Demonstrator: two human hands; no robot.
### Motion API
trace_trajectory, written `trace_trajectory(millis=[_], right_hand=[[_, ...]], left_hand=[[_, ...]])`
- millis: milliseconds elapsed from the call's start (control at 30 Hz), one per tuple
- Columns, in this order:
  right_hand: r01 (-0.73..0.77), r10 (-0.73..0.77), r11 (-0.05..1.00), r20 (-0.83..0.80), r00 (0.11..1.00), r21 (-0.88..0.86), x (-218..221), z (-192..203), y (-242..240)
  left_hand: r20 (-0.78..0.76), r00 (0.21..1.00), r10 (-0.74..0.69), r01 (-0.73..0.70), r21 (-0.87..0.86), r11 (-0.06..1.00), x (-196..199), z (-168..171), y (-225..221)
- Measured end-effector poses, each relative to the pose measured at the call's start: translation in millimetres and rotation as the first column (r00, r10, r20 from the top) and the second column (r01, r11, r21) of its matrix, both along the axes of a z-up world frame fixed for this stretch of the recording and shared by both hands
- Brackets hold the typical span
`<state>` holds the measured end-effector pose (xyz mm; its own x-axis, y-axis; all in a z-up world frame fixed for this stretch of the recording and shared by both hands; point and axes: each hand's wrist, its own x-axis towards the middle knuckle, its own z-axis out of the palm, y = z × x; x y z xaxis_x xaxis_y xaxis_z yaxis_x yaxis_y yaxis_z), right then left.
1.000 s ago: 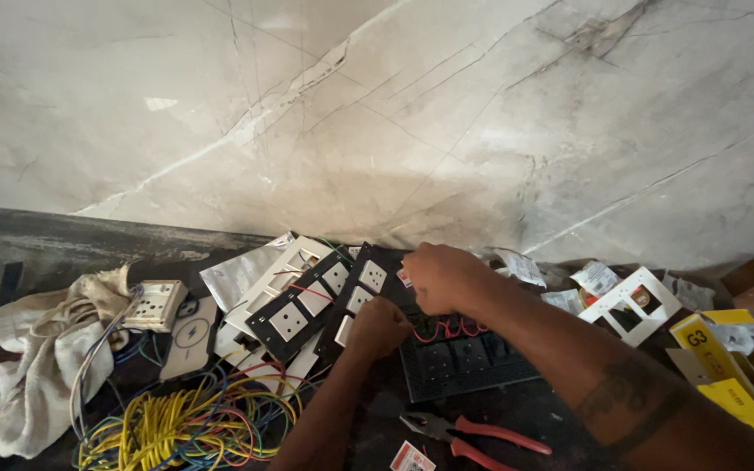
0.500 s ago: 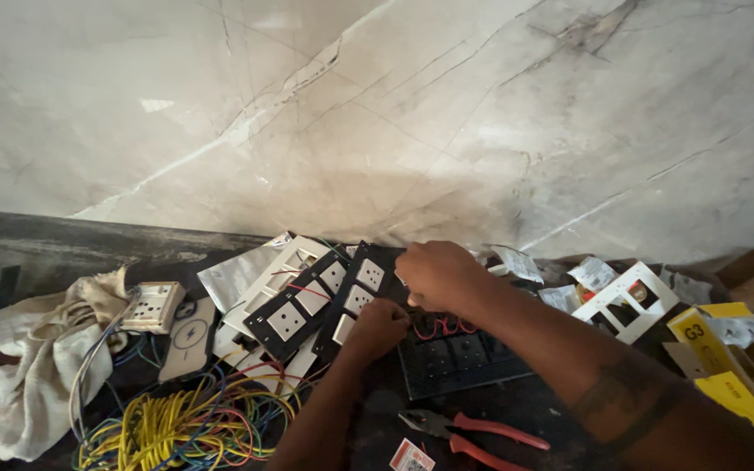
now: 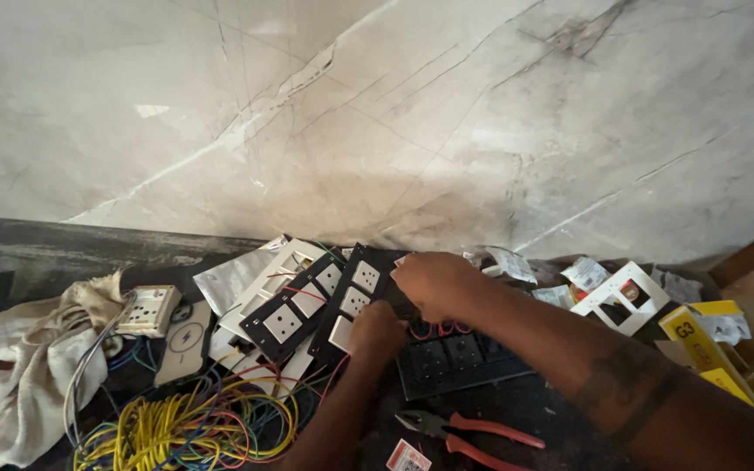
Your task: The person is assembling an electrical switchboard by connecting wires to switches and sockets and stripping wire insulation with pliers.
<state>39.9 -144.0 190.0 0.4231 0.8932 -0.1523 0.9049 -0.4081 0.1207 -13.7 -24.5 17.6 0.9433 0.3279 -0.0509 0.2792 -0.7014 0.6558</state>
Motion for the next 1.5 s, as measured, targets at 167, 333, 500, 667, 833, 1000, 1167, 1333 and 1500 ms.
trace_trajectory(millis=[167,333,500,667,833,1000,1167,1333,1500], right_hand=[[-0.031,0.014,0.987,0.106,0.994,0.16,-9,2,-7],[0.084,-0.085,0.996,0.054,0.995,0.015,-10,2,1],[-0.007,-0.009,0.989,0.103,0.995,0.15,-9,5,4],[-0.164,0.152,0.957,0.065,0.986,0.241,-6,2,3],[0.101,-0.101,0.995,0.061,0.993,0.014,-7,-1,13],[-0.12,0.11,0.988,0.092,0.99,0.102,-2,-5,3],[0.233,-0.234,0.972,-0.031,0.972,-0.039,-7,4,8],[0.044,-0.044,0.999,0.005,0.999,-0.016,2,-5,4],[-0.328,0.28,0.9,0.195,0.94,0.287,5,-7,-9]], left_hand=[[0.06,0.995,-0.079,0.085,-0.105,0.991,-1,7,3],[0.171,0.983,-0.07,0.103,-0.187,0.977,-2,-6,6],[0.154,0.987,-0.056,0.088,-0.209,0.974,2,-13,8],[0.163,0.981,-0.101,0.128,-0.163,0.978,5,-21,9],[0.173,0.982,-0.071,0.102,-0.176,0.979,4,-21,9],[0.164,0.985,-0.055,0.092,-0.229,0.969,2,-26,10],[0.245,0.963,-0.11,0.164,-0.212,0.963,7,-36,6],[0.237,0.931,-0.279,0.273,0.056,0.96,5,-16,3],[0.109,0.935,-0.337,0.329,0.089,0.94,19,-15,6]])
